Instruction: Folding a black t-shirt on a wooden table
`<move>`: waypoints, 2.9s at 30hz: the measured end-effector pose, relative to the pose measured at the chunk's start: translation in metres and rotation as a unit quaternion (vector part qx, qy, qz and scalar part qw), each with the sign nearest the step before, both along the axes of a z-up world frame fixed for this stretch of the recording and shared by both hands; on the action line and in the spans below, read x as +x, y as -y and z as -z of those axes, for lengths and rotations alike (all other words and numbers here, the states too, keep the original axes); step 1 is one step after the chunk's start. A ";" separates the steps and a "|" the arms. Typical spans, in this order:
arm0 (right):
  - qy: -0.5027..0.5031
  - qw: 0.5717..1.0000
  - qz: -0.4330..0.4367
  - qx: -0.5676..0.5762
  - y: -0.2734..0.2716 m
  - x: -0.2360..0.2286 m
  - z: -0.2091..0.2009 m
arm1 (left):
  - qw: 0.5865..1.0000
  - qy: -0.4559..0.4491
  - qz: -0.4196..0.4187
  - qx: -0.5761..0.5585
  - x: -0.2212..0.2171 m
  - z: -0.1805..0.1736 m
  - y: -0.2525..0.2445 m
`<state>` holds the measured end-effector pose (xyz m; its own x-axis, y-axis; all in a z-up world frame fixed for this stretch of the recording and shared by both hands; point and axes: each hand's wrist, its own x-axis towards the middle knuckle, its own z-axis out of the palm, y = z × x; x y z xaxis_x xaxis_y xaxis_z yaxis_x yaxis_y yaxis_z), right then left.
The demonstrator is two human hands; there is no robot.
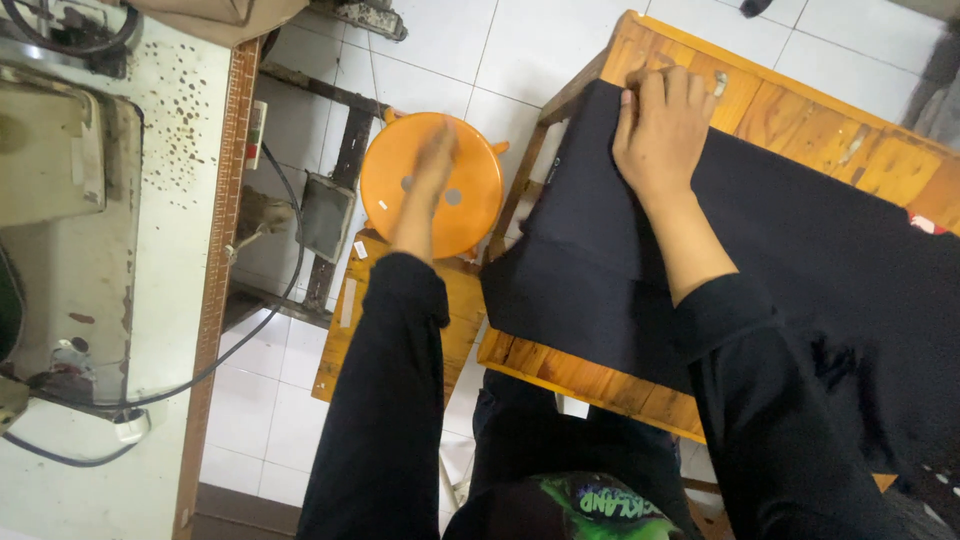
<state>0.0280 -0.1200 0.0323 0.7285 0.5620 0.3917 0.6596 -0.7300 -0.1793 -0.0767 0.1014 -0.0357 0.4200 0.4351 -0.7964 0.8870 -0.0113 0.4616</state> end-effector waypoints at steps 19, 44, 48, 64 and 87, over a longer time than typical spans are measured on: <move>-0.245 0.831 -0.011 -0.500 -0.111 0.024 0.043 | 0.759 0.217 -0.447 -0.420 -0.153 0.081 0.058; -0.050 0.995 0.072 0.051 0.191 -0.139 -0.034 | 0.844 0.380 0.156 0.345 -0.106 -0.066 0.148; -0.068 0.964 0.258 -0.027 0.313 -0.203 -0.030 | 0.770 0.361 0.363 0.380 -0.088 -0.087 0.195; -0.163 0.944 0.278 0.070 0.468 -0.238 -0.023 | 0.698 0.334 0.402 0.489 -0.078 -0.088 0.326; -0.374 0.707 0.426 0.423 0.542 -0.213 0.004 | 0.700 0.488 0.497 0.155 -0.109 -0.097 0.474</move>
